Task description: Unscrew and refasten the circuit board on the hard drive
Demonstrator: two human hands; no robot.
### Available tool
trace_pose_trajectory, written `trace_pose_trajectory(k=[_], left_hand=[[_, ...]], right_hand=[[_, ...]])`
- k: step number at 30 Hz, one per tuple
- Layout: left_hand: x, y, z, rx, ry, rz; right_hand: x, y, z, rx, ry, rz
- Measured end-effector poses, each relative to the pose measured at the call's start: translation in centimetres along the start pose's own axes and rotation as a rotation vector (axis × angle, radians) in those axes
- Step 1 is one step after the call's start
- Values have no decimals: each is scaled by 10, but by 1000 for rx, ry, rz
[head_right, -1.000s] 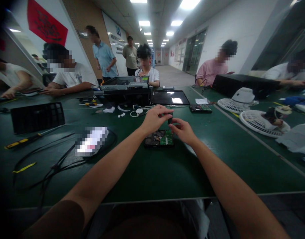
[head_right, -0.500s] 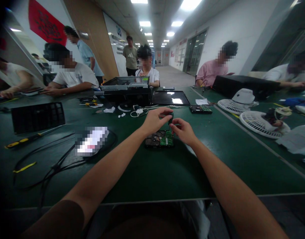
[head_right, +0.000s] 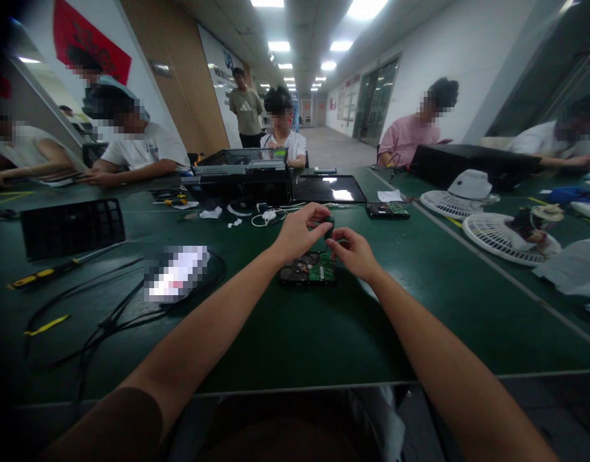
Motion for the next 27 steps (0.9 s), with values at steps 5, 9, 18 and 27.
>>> trace_pose_trajectory(k=[5, 9, 18, 27], left_hand=[[-5, -2, -1, 42, 31, -68], [-8, -2, -2, 72, 52, -96], [-9, -4, 0, 5, 95, -139], [-2, -1, 1, 23, 142, -104]], right_hand=[[0, 0, -1, 3, -9, 5], [1, 0, -1, 3, -8, 1], [2, 0, -1, 19, -45, 18], [4, 0, -4, 28, -66, 58]])
Point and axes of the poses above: each hand's wrist, its own z-axis away from the middle knuckle, its own y-axis out of the palm, x = y × z, the point moved 1 cm from there along -z, towards the middle knuckle, and after that the axes turned 2 degrees about -y, right-handed, at the moved point
